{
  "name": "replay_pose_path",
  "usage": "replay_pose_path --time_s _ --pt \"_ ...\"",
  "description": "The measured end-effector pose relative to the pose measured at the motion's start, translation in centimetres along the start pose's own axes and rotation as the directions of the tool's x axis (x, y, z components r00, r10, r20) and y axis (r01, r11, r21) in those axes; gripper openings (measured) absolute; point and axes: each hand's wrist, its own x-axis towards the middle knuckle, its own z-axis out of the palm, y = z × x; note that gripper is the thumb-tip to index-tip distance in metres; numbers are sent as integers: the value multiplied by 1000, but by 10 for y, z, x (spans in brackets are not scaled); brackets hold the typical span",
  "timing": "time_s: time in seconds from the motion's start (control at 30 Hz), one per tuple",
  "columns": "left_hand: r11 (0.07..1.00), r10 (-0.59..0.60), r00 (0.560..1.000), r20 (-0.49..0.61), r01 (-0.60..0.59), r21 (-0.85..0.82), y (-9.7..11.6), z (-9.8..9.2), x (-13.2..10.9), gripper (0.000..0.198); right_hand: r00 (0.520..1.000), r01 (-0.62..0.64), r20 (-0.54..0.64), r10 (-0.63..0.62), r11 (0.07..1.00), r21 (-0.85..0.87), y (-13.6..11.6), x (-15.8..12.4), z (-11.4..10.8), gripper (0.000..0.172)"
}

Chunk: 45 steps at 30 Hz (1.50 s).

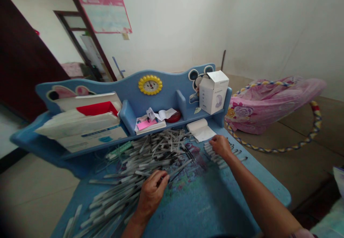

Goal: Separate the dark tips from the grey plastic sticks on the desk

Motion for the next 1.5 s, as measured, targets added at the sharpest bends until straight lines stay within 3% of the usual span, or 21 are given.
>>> replay_pose_path --time_s 0.2,0.33,0.47,0.63,0.83,1.0,1.13,1.23,1.37,1.5 --pt "1000 2 1000 7 -2 -8 2 -1 0 16 951 275 209 -228 933 -233 -61 -14 58 14" --pt "1000 7 1000 2 -7 -7 2 -1 -1 16 940 310 258 -225 878 -365 -85 -9 84 20" --pt "1000 24 1000 -18 -24 -8 5 0 -1 16 939 314 274 -209 848 -427 -91 -2 95 31" --pt "999 31 999 -18 -31 -16 8 -2 -1 16 927 328 309 -211 856 -400 -85 2 91 26" --pt "1000 -19 1000 21 19 -24 3 -2 -1 16 922 293 328 -207 926 -238 -62 0 62 22" --pt "986 -118 990 71 125 -106 5 1 -1 19 869 295 430 -246 954 -48 -47 -35 49 26" --pt "891 -303 932 201 352 -286 12 2 1 21 776 376 519 -358 923 74 -53 -88 51 19" --pt "777 -379 862 337 494 -390 16 -1 3 24 697 586 467 -543 808 65 -61 -121 54 19" --pt "694 -388 793 470 587 -417 17 -5 5 24 688 656 453 -566 753 -55 -66 -138 57 20" --pt "653 -425 779 461 616 -440 12 -5 4 25 676 639 478 -561 770 0 -68 -136 58 19"
